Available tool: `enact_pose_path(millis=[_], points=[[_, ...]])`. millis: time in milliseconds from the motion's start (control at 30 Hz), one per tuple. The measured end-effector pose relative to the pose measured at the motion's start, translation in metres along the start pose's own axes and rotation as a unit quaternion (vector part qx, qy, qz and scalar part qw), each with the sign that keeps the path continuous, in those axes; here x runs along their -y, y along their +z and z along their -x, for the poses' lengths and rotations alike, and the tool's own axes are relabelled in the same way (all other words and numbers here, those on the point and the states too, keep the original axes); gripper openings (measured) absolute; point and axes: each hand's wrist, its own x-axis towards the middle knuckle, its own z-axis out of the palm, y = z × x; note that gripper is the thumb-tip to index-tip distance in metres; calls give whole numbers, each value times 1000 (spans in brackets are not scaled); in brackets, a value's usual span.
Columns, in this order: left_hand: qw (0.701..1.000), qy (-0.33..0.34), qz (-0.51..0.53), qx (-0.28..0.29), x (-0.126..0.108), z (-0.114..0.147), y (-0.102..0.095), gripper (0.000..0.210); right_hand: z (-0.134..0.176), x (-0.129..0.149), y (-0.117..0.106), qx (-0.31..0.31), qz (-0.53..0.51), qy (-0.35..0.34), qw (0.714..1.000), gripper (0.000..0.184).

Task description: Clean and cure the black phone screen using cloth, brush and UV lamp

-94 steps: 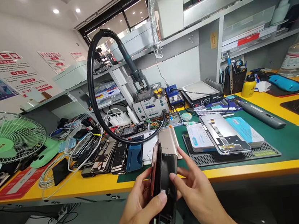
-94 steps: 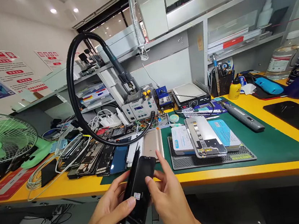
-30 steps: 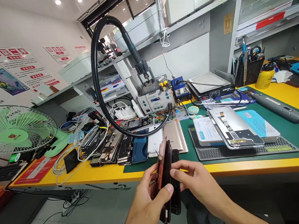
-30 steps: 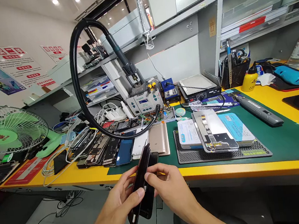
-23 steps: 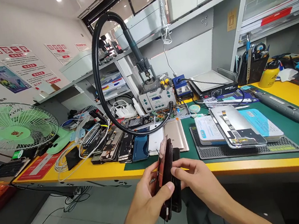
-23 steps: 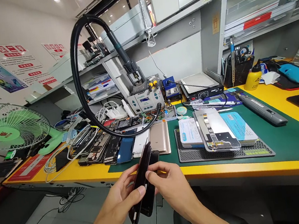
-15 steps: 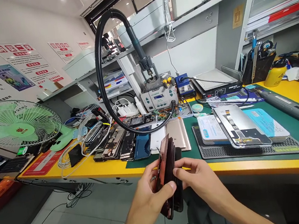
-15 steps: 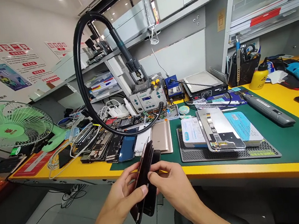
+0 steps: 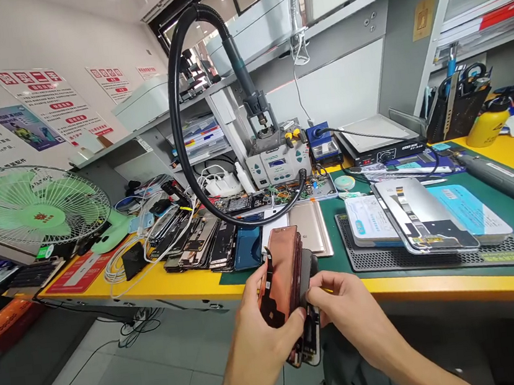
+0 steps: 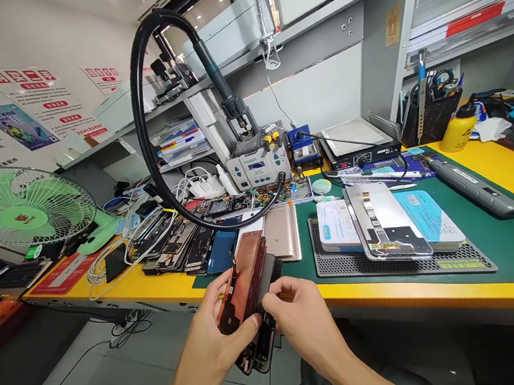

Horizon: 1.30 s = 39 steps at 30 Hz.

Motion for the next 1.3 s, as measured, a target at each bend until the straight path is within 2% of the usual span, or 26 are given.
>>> enact_pose_path(millis=[100, 233, 333, 467, 667, 1300], points=[[1000, -1, 4, -13, 1, -2, -4, 70, 0, 0, -1, -14, -9, 3, 1000, 11], [997, -20, 76, -8, -4, -3, -12, 71, 0, -3, -4, -11, -24, 7, 1000, 11], [989, -31, 146, 17, -5, -3, -20, 66, 0, -3, -6, 2, -43, 11, 999, 13], [977, -46, 209, 1, -1, -2, -28, 56, 0, 0, -7, 7, -68, 17, 998, 21], [976, -49, 212, 2, 0, 0, -31, 52, 1, 2, -4, 17, -89, 33, 995, 27], [964, -78, 251, -29, -11, 7, -32, 53, 1, 3, -1, 22, -128, 63, 990, 22]])
